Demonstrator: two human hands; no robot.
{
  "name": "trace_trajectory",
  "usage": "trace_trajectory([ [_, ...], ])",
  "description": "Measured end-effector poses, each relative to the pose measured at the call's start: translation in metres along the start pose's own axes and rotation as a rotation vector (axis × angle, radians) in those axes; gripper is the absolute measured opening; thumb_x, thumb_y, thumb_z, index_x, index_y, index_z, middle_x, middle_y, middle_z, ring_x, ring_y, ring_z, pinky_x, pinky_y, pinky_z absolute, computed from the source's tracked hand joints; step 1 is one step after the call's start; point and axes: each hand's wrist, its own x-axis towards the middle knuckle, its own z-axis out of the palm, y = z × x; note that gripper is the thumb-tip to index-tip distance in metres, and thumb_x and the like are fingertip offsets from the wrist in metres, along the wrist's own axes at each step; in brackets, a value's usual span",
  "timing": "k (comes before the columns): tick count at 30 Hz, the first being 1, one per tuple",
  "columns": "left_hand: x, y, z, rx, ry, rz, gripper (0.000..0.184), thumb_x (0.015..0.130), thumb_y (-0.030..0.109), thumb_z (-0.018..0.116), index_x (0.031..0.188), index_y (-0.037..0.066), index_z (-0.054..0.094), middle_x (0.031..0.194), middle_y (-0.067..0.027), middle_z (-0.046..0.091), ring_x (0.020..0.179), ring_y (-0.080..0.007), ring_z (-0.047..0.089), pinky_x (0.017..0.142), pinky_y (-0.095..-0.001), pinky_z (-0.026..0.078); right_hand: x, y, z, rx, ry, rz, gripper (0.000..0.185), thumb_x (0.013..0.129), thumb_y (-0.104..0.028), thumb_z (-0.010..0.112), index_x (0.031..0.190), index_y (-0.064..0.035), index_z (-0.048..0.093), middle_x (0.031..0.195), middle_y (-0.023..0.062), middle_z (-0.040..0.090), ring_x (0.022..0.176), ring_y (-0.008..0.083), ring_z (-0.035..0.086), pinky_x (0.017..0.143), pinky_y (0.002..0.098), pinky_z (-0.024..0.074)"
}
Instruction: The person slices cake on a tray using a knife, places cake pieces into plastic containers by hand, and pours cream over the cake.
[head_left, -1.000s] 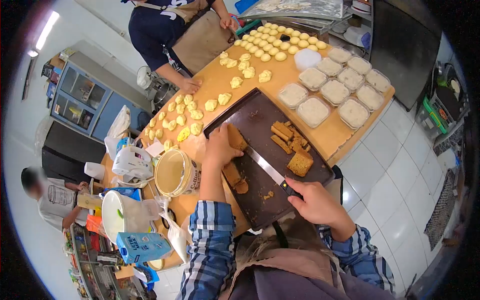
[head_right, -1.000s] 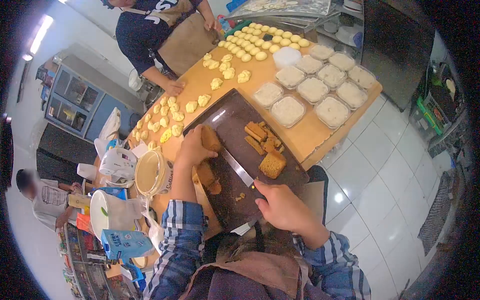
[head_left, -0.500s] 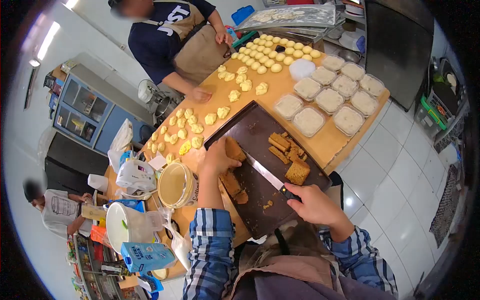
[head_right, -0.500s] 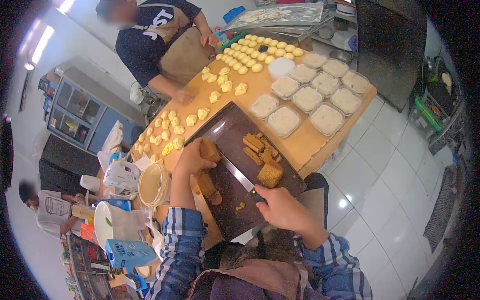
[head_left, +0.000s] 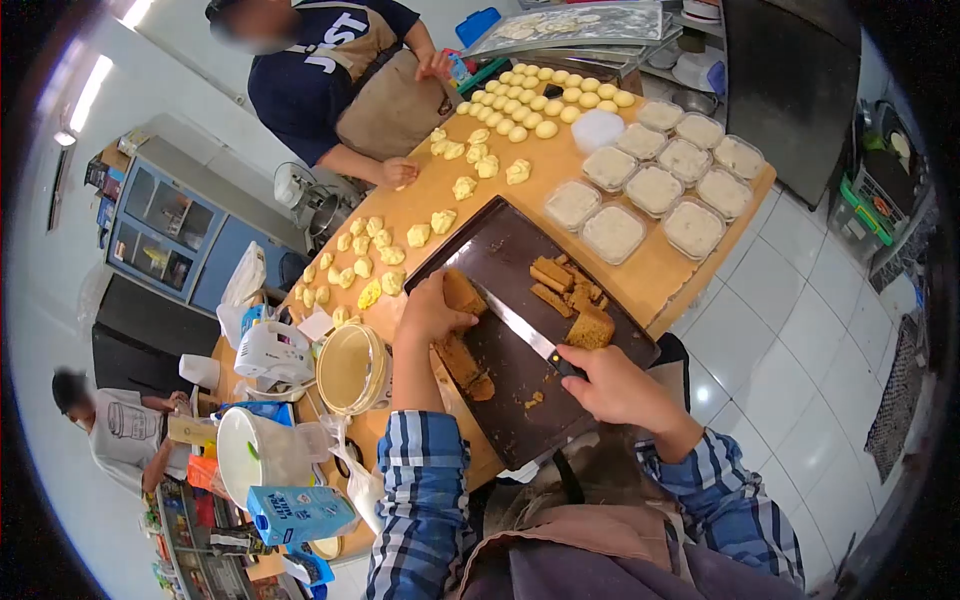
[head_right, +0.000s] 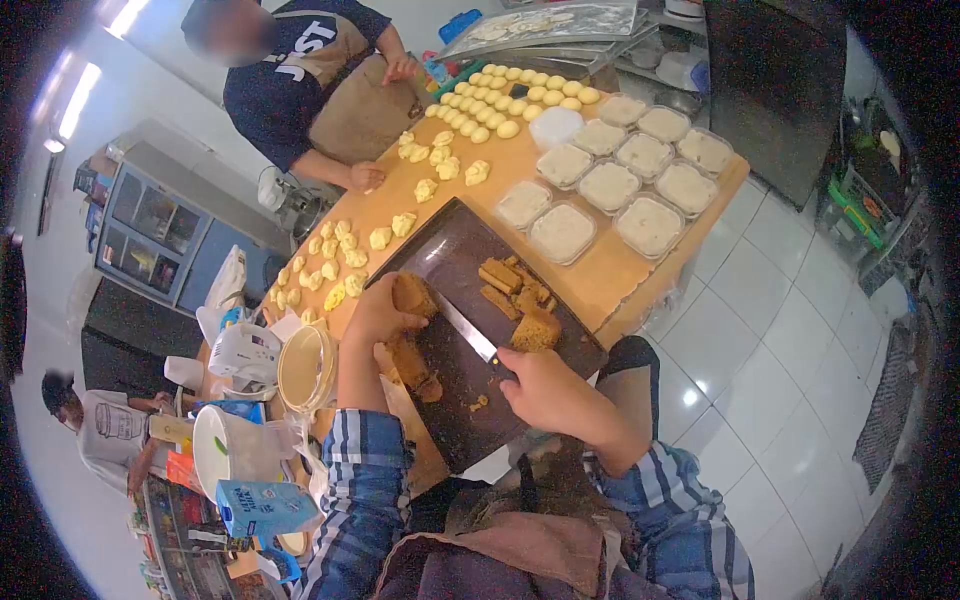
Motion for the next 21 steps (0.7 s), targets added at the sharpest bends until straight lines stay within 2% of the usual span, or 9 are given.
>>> trace_trajectory([
  [2, -0.001, 0.000, 0.000, 0.007, 0.009, 0.012, 0.096, 0.052, 0.026, 0.088, 0.132, -0.002, 0.043, 0.123, -0.0238, 0.056, 0.116, -0.0360, 0.053, 0.098, -0.0386, 0.043, 0.007, 0.003, 0.003, 0.003, -0.020, -0.006, 0.045, 0.087, -0.012, 0.058, 0.129, 0.0019, 0.050, 0.061, 0.0171, 0.060, 0.045, 0.0202, 0.058, 0.051, 0.0318, 0.0476],
  [5, -0.002, 0.002, -0.005, -0.018, 0.000, 0.000, 0.096, 0.052, 0.026, 0.088, 0.132, -0.002, 0.043, 0.123, -0.0234, 0.056, 0.116, -0.0354, 0.053, 0.098, -0.0384, 0.043, 0.001, -0.008, -0.009, 0.035, -0.040, 0.046, 0.040, 0.083, -0.012, 0.059, 0.119, 0.0054, 0.054, 0.088, 0.0300, 0.061, 0.087, 0.0444, 0.060, 0.075, 0.0433, 0.0481],
  [8, -0.005, 0.010, -0.008, -0.075, -0.042, -0.038, 0.096, 0.051, 0.024, 0.088, 0.131, -0.003, 0.044, 0.122, -0.0231, 0.057, 0.115, -0.0350, 0.054, 0.097, -0.0380, 0.044, 0.007, -0.004, -0.009, 0.035, -0.063, 0.049, 0.041, 0.085, -0.012, 0.058, 0.122, 0.0057, 0.052, 0.079, 0.0267, 0.063, 0.072, 0.0386, 0.064, 0.066, 0.0409, 0.0498],
  [11, 0.002, 0.000, -0.002, -0.022, 0.000, -0.012, 0.096, 0.050, 0.024, 0.089, 0.130, -0.003, 0.044, 0.119, -0.0229, 0.058, 0.111, -0.0353, 0.056, 0.094, -0.0380, 0.046, 0.017, -0.003, -0.004, 0.151, -0.113, 0.156, 0.042, 0.086, -0.012, 0.058, 0.124, 0.0037, 0.051, 0.071, 0.0215, 0.063, 0.055, 0.0273, 0.063, 0.055, 0.0370, 0.0494],
  [14, 0.002, -0.001, -0.005, 0.031, 0.030, 0.031, 0.096, 0.049, 0.024, 0.089, 0.130, -0.003, 0.044, 0.116, -0.0232, 0.060, 0.109, -0.0364, 0.057, 0.092, -0.0382, 0.047, 0.018, 0.003, -0.006, 0.178, -0.122, 0.123, 0.047, 0.087, -0.009, 0.058, 0.132, -0.0002, 0.048, 0.063, 0.0093, 0.061, 0.043, 0.0146, 0.055, 0.045, 0.0287, 0.0451],
  [15, 0.002, -0.002, -0.005, 0.038, 0.028, 0.043, 0.097, 0.049, 0.025, 0.089, 0.130, -0.003, 0.044, 0.116, -0.0234, 0.060, 0.108, -0.0369, 0.058, 0.092, -0.0382, 0.048, 0.017, 0.004, -0.006, 0.169, -0.114, 0.118, 0.047, 0.087, -0.009, 0.058, 0.132, -0.0002, 0.048, 0.063, 0.0094, 0.061, 0.043, 0.0144, 0.055, 0.045, 0.0286, 0.0450],
  [18, 0.004, -0.004, -0.002, 0.028, 0.044, 0.079, 0.095, 0.051, 0.023, 0.089, 0.130, -0.002, 0.044, 0.112, -0.0230, 0.061, 0.098, -0.0346, 0.063, 0.080, -0.0382, 0.053, 0.013, 0.006, -0.005, 0.143, -0.101, 0.114, 0.047, 0.087, -0.009, 0.059, 0.132, -0.0002, 0.048, 0.062, 0.0094, 0.060, 0.043, 0.0139, 0.055, 0.045, 0.0286, 0.0449],
  [21, -0.002, 0.011, -0.011, -0.081, -0.025, -0.038, 0.092, 0.053, 0.020, 0.089, 0.130, -0.002, 0.044, 0.108, -0.0219, 0.062, 0.085, -0.0300, 0.066, 0.063, -0.0364, 0.056, 0.017, 0.006, -0.002, 0.107, -0.085, 0.072, 0.047, 0.087, -0.010, 0.059, 0.132, -0.0004, 0.048, 0.061, 0.0092, 0.060, 0.043, 0.0133, 0.055, 0.045, 0.0283, 0.0449],
])
